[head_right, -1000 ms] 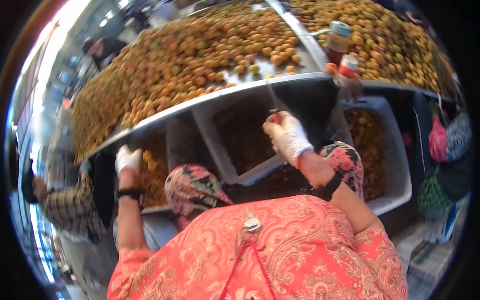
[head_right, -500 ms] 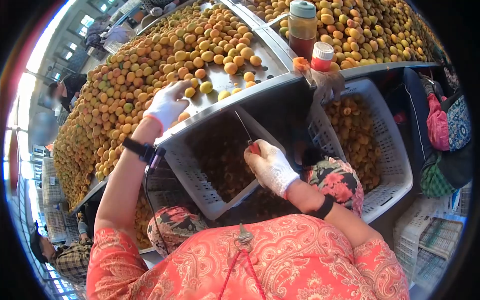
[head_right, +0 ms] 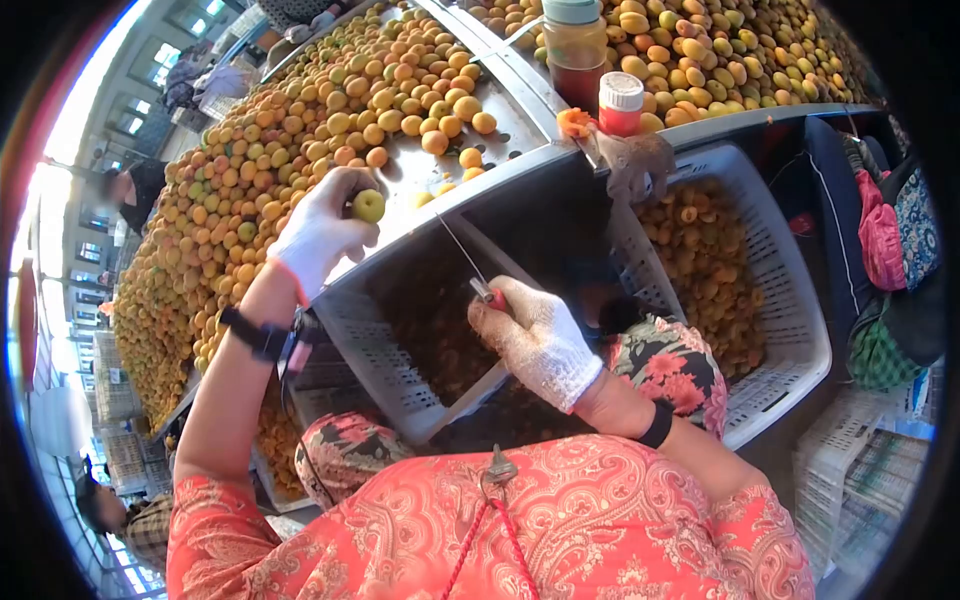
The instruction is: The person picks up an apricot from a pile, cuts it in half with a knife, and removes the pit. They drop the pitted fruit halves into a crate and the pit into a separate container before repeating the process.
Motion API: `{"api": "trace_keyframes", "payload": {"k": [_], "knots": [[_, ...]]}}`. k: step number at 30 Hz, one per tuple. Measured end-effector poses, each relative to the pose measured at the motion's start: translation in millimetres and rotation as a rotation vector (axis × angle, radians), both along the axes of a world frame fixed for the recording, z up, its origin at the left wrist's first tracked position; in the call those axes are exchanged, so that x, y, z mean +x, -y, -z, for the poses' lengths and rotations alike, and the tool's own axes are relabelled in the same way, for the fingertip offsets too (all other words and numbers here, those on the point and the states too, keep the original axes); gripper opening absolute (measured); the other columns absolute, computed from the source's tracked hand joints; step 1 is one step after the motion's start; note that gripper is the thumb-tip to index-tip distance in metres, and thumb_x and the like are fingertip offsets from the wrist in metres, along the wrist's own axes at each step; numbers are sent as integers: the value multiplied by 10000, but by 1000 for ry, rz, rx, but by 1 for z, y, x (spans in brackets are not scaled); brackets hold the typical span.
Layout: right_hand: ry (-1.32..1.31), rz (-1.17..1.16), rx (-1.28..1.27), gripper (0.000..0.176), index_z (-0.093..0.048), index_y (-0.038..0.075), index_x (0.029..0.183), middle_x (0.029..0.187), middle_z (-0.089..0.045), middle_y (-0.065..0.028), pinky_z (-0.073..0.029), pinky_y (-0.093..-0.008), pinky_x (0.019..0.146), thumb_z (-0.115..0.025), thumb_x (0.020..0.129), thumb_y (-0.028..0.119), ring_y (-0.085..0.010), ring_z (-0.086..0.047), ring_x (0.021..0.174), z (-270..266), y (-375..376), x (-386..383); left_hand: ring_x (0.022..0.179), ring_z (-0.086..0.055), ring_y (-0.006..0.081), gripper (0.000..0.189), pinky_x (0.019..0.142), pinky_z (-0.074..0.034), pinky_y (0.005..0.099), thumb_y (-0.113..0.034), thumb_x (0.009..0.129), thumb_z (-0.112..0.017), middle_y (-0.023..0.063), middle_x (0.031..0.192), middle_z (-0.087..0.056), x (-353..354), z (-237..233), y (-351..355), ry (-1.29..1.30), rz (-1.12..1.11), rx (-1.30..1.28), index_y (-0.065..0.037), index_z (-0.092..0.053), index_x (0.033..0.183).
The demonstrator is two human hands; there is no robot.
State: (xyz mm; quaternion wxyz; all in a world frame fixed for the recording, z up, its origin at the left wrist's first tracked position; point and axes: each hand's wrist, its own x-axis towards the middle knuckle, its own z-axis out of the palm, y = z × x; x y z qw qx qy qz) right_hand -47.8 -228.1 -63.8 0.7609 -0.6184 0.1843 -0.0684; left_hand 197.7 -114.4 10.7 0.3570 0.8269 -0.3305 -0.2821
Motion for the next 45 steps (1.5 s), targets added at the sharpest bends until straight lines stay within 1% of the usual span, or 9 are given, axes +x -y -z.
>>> {"api": "trace_keyframes", "payload": {"k": [3,7,11,13,16,26,35,38,45], "knots": [[84,-102,-23,177,-553,37,920,709,-543,9,-424,-273,585,-568,993,198,-81,-501,647,-20,-16,-4,706,-623,158,532,569,-493,257,34,732,-691,84,946,-590,-67,-25,-38,-375,-133,-283,26,-506,1230],[233,-187,-263,258,-499,16,932,701,-562,-109,-457,-341,601,-561,1009,255,-162,-554,654,-24,-52,-15,661,-588,127,481,573,-479,247,41,782,-672,74,953,-596,-137,-28,-87,-475,-227,-454,2,-534,1242],[193,-239,-294,268,-496,12,942,728,-614,-145,-473,-364,608,-564,1011,262,-232,-613,667,-47,-70,-29,726,-570,100,427,604,-470,222,48,789,-662,57,1010,-593,-164,-30,-105,-353,-357,-426,-11,-561,1200],[195,-256,-335,265,-494,11,942,730,-617,-148,-476,-368,609,-566,1011,257,-238,-618,666,-58,-76,-32,875,-603,111,395,774,-521,251,0,790,-725,44,988,-607,-165,-18,-112,-90,-278,-597,-8,-570,1154],[206,-248,-404,263,-493,9,942,728,-620,-152,-481,-375,609,-568,1010,252,-246,-624,663,-65,-83,-35,973,-582,113,382,880,-501,263,4,801,-719,41,1044,-600,-168,-13,-117,-137,-251,-703,-9,-570,1153],[306,-173,-511,255,-478,14,959,716,-603,-221,-472,-431,598,-547,1010,254,-418,-635,709,-52,-102,-31,912,-591,100,341,805,-514,248,-5,844,-693,38,1042,-605,-184,-14,-118,-319,-369,-874,-11,-573,1163],[212,-37,-740,185,-512,17,1018,783,-646,-247,-498,-512,632,-554,976,192,-436,-649,776,-46,-108,-27,808,-619,165,301,699,-523,302,-250,985,-625,74,1049,-657,-185,11,-99,-533,-469,-1083,-38,-590,1196],[159,-59,-836,181,-477,25,1050,804,-644,-245,-500,-499,629,-542,976,178,-458,-644,827,-39,-106,-25,860,-607,144,276,796,-506,284,-186,991,-615,49,987,-633,-181,13,-102,-742,-430,-1115,-25,-588,1214],[246,9,-823,174,-478,26,1049,810,-641,-261,-499,-508,631,-542,966,164,-463,-638,820,-41,-105,-24,826,-644,199,326,754,-539,328,-301,1017,-570,111,977,-658,-182,9,-98,-878,-349,-1135,-30,-570,1197]]}}
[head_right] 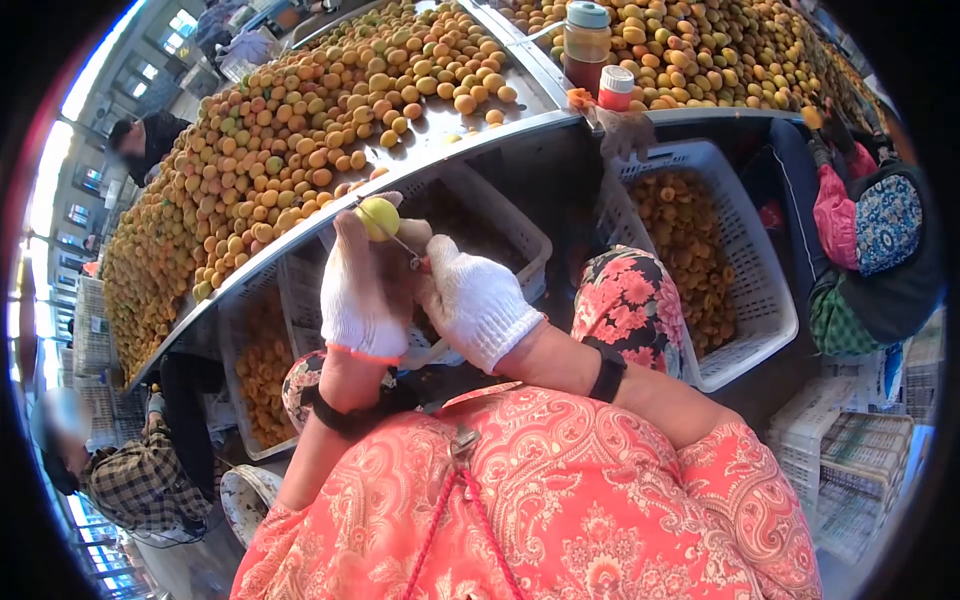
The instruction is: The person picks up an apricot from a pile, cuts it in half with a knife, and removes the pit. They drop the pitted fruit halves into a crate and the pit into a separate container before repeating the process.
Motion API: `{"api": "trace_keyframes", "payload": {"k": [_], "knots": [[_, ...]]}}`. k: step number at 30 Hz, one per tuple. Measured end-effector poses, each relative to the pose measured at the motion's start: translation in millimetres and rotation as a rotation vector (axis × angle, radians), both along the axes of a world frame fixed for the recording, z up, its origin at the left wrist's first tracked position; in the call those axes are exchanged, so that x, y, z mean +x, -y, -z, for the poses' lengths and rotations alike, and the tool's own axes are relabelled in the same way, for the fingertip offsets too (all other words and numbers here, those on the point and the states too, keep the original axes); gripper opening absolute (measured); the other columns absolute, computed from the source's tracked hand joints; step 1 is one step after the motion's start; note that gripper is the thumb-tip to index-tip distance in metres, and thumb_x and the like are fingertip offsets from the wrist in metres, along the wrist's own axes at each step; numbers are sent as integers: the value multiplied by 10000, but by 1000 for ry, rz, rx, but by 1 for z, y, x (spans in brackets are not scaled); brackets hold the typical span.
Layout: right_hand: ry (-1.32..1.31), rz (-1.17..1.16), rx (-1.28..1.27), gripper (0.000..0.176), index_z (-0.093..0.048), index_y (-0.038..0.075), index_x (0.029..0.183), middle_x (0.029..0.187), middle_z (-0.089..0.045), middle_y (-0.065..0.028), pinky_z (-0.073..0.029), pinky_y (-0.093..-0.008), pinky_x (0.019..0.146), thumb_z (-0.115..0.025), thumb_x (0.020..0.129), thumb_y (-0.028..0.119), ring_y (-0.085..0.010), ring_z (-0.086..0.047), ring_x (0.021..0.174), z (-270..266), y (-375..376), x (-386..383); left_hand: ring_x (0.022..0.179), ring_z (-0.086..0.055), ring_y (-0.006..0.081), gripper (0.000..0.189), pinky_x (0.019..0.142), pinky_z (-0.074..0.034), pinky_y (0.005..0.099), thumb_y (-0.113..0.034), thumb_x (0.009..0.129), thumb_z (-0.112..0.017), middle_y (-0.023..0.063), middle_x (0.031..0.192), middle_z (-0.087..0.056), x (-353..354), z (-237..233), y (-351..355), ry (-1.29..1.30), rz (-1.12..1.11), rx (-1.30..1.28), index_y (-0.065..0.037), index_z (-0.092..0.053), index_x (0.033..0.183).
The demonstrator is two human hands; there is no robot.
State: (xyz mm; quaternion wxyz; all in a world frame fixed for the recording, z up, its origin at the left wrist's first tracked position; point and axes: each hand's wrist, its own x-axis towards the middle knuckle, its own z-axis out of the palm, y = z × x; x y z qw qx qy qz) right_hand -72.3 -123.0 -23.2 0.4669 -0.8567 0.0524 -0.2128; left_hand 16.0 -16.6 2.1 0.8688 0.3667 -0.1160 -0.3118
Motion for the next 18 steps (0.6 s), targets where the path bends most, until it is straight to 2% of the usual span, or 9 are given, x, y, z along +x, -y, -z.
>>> {"api": "trace_keyframes", "payload": {"k": [1,2,6,9,12,13,14,16,18], "knots": [[-51,3,-37,274,-479,17,1173,838,-663,-228,-511,-494,634,-552,971,187,-424,-657,793,2,3,0,847,-649,203,329,763,-543,329,-315,1014,-577,115,974,-671,-3,-3,3,40,-103,189,-28,-579,1176],[-103,5,-74,388,-480,9,1298,865,-684,-196,-524,-480,638,-561,976,209,-385,-676,767,3,4,-1,847,-649,203,329,763,-543,329,-315,1014,-577,115,974,-671,-4,-3,3,41,-98,189,-28,-579,1176],[-26,-19,42,338,-486,15,1264,871,-665,-255,-524,-491,663,-548,969,169,-451,-650,842,-1,-1,-2,874,-653,194,389,752,-542,320,-390,988,-611,102,985,-673,-2,6,-2,200,-85,216,-43,-588,1164],[-64,-2,3,401,-471,17,1327,891,-673,-251,-533,-483,677,-558,971,182,-450,-652,851,0,2,1,856,-655,187,492,698,-530,300,-519,961,-594,93,1019,-680,2,11,8,-93,-130,103,-69,-593,1159],[114,27,15,307,-523,13,1201,775,-664,-206,-507,-495,611,-571,977,218,-411,-657,720,-2,3,-1,853,-634,161,497,715,-511,275,-509,962,-605,83,1032,-678,3,-2,-2,36,17,215,-52,-601,1157],[38,29,7,263,-524,16,1134,761,-657,-214,-501,-501,608,-574,975,219,-417,-653,723,-4,4,-2,877,-608,127,419,760,-494,254,-412,979,-625,59,1043,-668,16,14,-2,287,-125,322,-33,-613,1157],[-39,31,0,228,-524,19,1068,747,-650,-223,-495,-506,605,-578,972,219,-424,-649,726,-4,4,-3,877,-608,127,419,760,-494,254,-412,979,-625,59,1043,-668,17,15,-3,289,-126,321,-33,-613,1157],[-30,19,14,217,-513,24,1022,735,-643,-230,-489,-512,602,-578,971,225,-430,-646,730,0,2,-1,889,-584,105,340,795,-478,239,-305,988,-629,31,1033,-652,14,18,-3,539,-267,483,-8,-619,1154],[-21,7,25,216,-501,29,976,722,-636,-236,-483,-518,599,-578,971,231,-436,-643,733,0,3,1,887,-579,101,285,790,-479,246,-238,999,-607,24,1017,-634,13,21,0,479,-268,435,5,-615,1147]]}}
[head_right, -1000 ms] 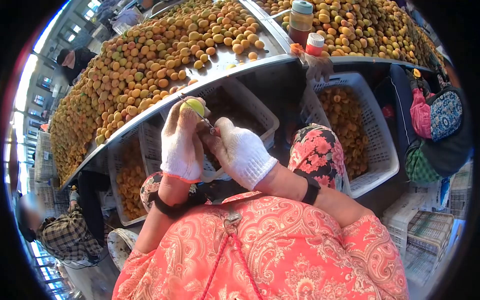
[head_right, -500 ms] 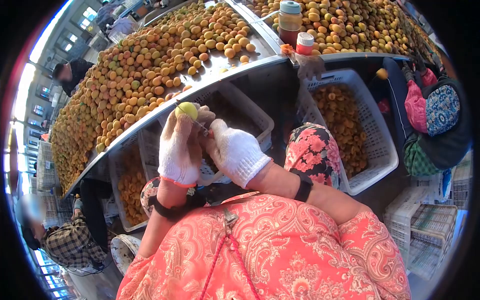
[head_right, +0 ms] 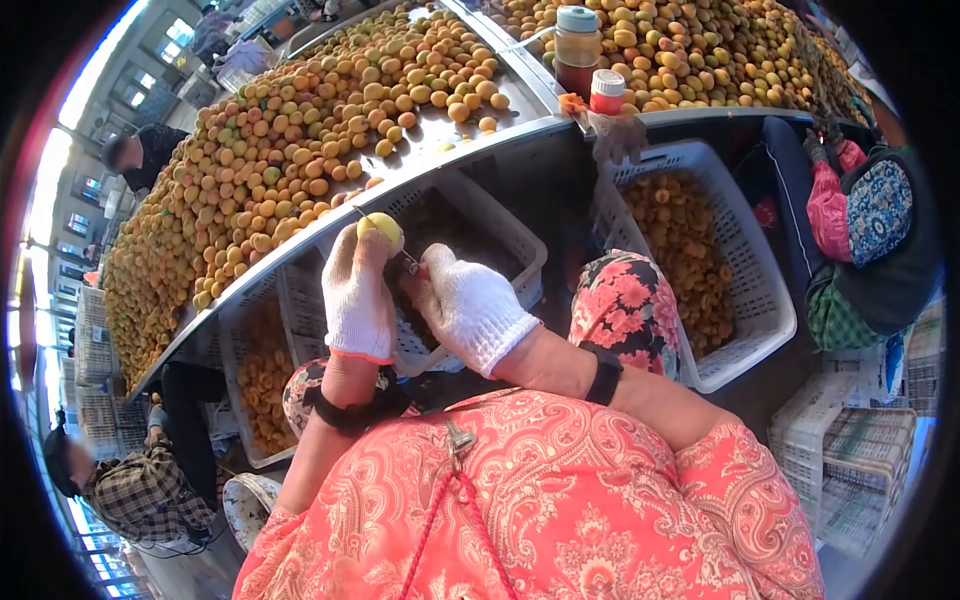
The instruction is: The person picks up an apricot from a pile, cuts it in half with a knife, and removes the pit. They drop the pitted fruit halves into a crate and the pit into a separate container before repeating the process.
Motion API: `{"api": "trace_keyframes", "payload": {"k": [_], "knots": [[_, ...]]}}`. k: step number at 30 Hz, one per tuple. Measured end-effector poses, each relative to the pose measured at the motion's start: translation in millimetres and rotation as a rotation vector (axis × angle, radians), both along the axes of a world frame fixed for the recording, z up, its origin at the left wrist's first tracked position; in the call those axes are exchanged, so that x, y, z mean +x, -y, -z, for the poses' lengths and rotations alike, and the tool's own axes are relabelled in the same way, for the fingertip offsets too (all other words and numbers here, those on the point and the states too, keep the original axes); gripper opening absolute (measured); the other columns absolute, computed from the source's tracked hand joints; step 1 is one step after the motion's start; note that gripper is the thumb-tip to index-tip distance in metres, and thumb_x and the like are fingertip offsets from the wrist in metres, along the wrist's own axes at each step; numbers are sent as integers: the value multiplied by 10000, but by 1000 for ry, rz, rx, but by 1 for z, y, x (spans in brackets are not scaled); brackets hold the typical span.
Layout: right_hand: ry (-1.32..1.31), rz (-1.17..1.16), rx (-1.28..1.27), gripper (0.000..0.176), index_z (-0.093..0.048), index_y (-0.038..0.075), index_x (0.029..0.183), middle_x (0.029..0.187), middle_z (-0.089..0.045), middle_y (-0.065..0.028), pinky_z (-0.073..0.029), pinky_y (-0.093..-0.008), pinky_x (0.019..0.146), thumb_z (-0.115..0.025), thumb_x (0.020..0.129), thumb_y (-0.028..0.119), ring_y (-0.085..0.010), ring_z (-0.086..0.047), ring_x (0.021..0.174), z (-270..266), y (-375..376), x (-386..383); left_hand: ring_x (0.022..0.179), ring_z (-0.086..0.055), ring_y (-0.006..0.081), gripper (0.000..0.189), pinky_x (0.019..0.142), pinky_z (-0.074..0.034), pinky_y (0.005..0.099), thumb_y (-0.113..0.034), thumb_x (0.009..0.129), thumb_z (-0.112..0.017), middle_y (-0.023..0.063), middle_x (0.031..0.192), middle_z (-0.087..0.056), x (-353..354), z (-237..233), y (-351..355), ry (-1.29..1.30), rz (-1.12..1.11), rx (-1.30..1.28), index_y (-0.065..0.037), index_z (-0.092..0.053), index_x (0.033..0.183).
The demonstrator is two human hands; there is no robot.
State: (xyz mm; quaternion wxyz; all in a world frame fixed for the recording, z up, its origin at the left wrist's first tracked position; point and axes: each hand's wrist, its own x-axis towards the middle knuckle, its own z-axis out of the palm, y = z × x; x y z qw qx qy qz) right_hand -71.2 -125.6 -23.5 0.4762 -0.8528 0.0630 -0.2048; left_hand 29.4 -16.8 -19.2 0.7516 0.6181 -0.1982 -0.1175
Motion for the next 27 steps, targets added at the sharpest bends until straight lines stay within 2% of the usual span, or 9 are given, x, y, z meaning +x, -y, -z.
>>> {"api": "trace_keyframes", "payload": {"k": [3,8,10,11,15,17,20,23,27], "knots": [[-44,26,-66,220,-508,29,994,728,-640,-233,-485,-516,600,-573,973,238,-435,-644,734,3,-2,1,833,-617,149,365,740,-520,295,-366,999,-604,86,957,-656,-10,-3,3,-450,142,-253,-8,-628,1069],[-64,33,1,201,-487,28,1028,776,-638,-262,-488,-517,619,-567,971,203,-472,-630,810,5,1,3,799,-596,133,407,718,-504,281,-419,997,-591,56,898,-647,-2,-3,6,-415,122,-198,-17,-640,1035],[-80,14,42,213,-498,26,1020,765,-644,-250,-490,-520,624,-551,980,228,-455,-638,784,3,1,4,807,-555,92,372,725,-467,246,-380,1011,-583,22,899,-632,6,10,4,-135,69,34,-14,-645,1037],[-94,-6,82,233,-510,23,1012,755,-651,-237,-493,-524,629,-535,989,253,-438,-645,758,3,1,4,850,-614,170,412,791,-515,322,-388,1014,-562,83,995,-650,8,15,4,-30,63,72,-8,-596,1170],[-115,-3,81,185,-500,21,1034,789,-645,-265,-493,-503,638,-549,979,191,-467,-637,825,10,0,7,843,-614,171,388,789,-516,318,-379,1016,-564,83,984,-648,5,19,5,-121,81,-17,-12,-594,1139],[-161,11,-17,186,-507,8,1038,793,-646,-267,-496,-487,637,-549,979,180,-468,-638,828,10,1,8,833,-552,98,321,747,-467,256,-315,1018,-581,43,921,-628,-13,2,12,-586,26,-249,-1,-636,1055],[-150,-3,-13,198,-511,7,1055,811,-649,-270,-501,-492,649,-546,979,187,-469,-638,834,16,1,10,847,-579,118,296,759,-487,272,-287,1023,-571,63,939,-642,-11,6,13,-656,-13,-236,1,-630,1062],[-131,-71,165,219,-512,9,1082,836,-656,-275,-504,-514,668,-536,982,202,-466,-639,838,18,0,9,865,-630,198,387,776,-519,336,-401,996,-590,94,989,-661,3,22,8,-195,27,-124,-22,-610,1066],[-101,-75,172,238,-507,8,1113,853,-659,-278,-504,-529,680,-531,978,203,-463,-641,840,13,-4,5,875,-628,208,372,777,-523,339,-393,999,-587,102,984,-658,-1,13,5,-331,124,-193,-30,-599,1080]]}}
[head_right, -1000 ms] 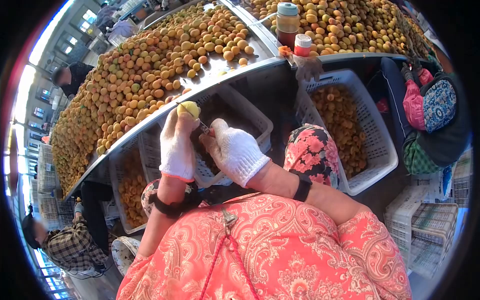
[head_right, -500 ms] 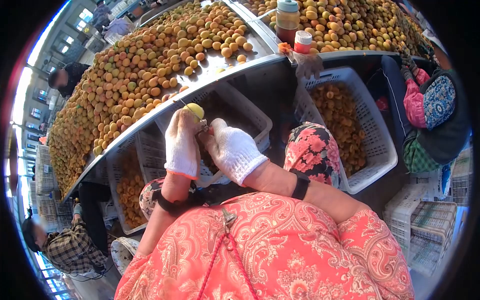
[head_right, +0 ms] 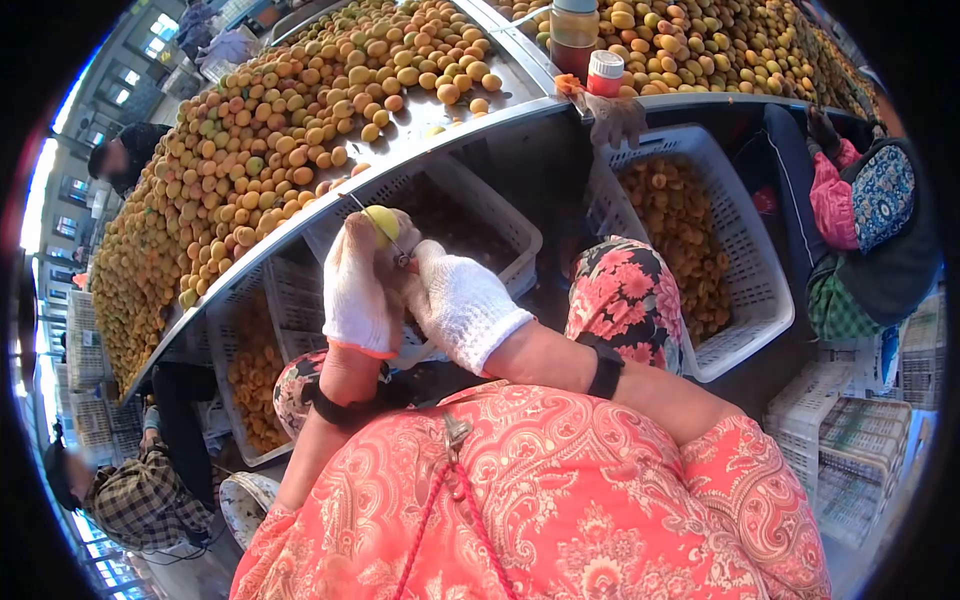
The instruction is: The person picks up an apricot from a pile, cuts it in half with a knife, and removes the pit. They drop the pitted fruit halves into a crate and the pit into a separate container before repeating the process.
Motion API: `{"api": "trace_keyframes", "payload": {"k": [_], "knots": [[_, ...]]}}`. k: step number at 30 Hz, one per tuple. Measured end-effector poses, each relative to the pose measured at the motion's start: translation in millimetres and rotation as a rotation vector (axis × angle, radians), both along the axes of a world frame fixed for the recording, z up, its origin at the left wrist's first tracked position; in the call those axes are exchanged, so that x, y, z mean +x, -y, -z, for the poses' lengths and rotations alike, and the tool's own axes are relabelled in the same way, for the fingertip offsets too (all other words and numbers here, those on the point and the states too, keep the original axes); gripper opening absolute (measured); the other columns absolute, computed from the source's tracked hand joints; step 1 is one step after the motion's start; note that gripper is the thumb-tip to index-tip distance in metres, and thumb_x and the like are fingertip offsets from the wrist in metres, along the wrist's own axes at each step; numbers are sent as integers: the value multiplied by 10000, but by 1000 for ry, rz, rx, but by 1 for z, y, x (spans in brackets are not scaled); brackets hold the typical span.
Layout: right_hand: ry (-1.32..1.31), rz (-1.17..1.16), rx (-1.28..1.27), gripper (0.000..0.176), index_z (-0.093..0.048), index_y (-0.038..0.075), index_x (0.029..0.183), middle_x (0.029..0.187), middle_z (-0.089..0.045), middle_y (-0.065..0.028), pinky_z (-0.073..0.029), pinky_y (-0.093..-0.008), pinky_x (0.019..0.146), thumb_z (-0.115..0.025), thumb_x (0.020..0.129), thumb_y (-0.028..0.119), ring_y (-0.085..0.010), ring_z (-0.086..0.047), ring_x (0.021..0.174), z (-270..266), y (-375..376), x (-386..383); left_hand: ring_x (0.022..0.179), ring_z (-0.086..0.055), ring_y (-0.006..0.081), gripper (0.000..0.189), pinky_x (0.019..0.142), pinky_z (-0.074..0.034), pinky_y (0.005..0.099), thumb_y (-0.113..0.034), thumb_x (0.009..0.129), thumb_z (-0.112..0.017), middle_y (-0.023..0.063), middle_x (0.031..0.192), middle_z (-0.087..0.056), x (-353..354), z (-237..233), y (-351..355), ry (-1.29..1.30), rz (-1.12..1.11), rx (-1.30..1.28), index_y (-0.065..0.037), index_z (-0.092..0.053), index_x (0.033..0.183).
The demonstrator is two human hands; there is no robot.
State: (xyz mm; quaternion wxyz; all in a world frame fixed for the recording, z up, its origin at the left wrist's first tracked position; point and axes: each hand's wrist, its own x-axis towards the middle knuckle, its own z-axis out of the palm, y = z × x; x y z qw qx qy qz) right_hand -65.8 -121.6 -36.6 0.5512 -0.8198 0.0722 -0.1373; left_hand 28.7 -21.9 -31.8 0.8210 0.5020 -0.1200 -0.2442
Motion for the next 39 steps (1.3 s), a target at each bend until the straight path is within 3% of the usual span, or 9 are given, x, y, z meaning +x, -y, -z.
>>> {"api": "trace_keyframes", "payload": {"k": [5,9,13,20,25,27,31,33,39], "knots": [[-118,95,-176,250,-493,4,1145,865,-656,-286,-493,-544,681,-537,959,165,-474,-625,867,0,-3,6,825,-614,218,395,758,-528,359,-419,970,-627,104,945,-642,-13,-4,9,-484,-98,-143,-33,-581,1040],[-88,58,-158,306,-549,-4,1149,842,-673,-263,-523,-483,697,-554,977,249,-415,-671,801,-6,0,3,822,-617,196,388,762,-528,345,-401,996,-592,97,935,-648,-4,1,-1,-297,-88,-79,-20,-589,1070],[301,81,423,363,-588,-9,933,734,-636,-159,-496,-340,626,-602,997,348,-248,-661,700,-7,12,3,838,-624,153,312,767,-524,303,-281,1034,-529,83,986,-662,1,-1,-11,80,-109,-8,2,-602,1142],[280,266,162,304,-590,7,961,756,-641,-178,-503,-374,639,-632,969,307,-303,-666,711,-36,21,10,829,-583,83,339,725,-491,233,-188,1031,-484,57,1007,-639,-28,-25,-6,592,118,417,-9,-549,1312],[240,217,157,229,-606,30,991,775,-647,-205,-506,-397,641,-628,949,254,-374,-671,751,-44,17,10,795,-602,66,355,702,-491,206,-243,1029,-508,3,987,-640,-38,-29,-7,64,195,68,-59,-546,1331],[326,174,61,193,-592,27,962,699,-559,-47,-451,-270,596,-592,978,220,-59,-496,686,-45,16,9,794,-633,84,336,678,-493,198,-270,1026,-525,-12,987,-650,-46,-42,4,-217,105,-37,-98,-563,1313],[398,146,-153,177,-574,30,916,660,-545,-123,-468,-314,560,-632,909,197,-154,-527,572,-45,20,15,850,-663,140,337,721,-544,315,-399,967,-591,-24,976,-670,-47,-49,6,-535,54,-24,-181,-612,1224],[501,132,-362,188,-578,65,873,679,-582,-143,-489,-363,551,-672,877,227,-340,-606,599,-45,19,15,931,-678,212,336,807,-561,417,-485,939,-582,-7,1051,-684,-42,-45,3,-637,85,-50,-196,-652,1094],[511,14,-449,227,-604,108,889,732,-626,-122,-523,-420,591,-707,792,285,-344,-648,671,-27,22,16,978,-667,228,363,842,-560,433,-486,975,-522,27,1056,-691,-18,-10,-1,-732,80,-55,-170,-647,1102]]}}
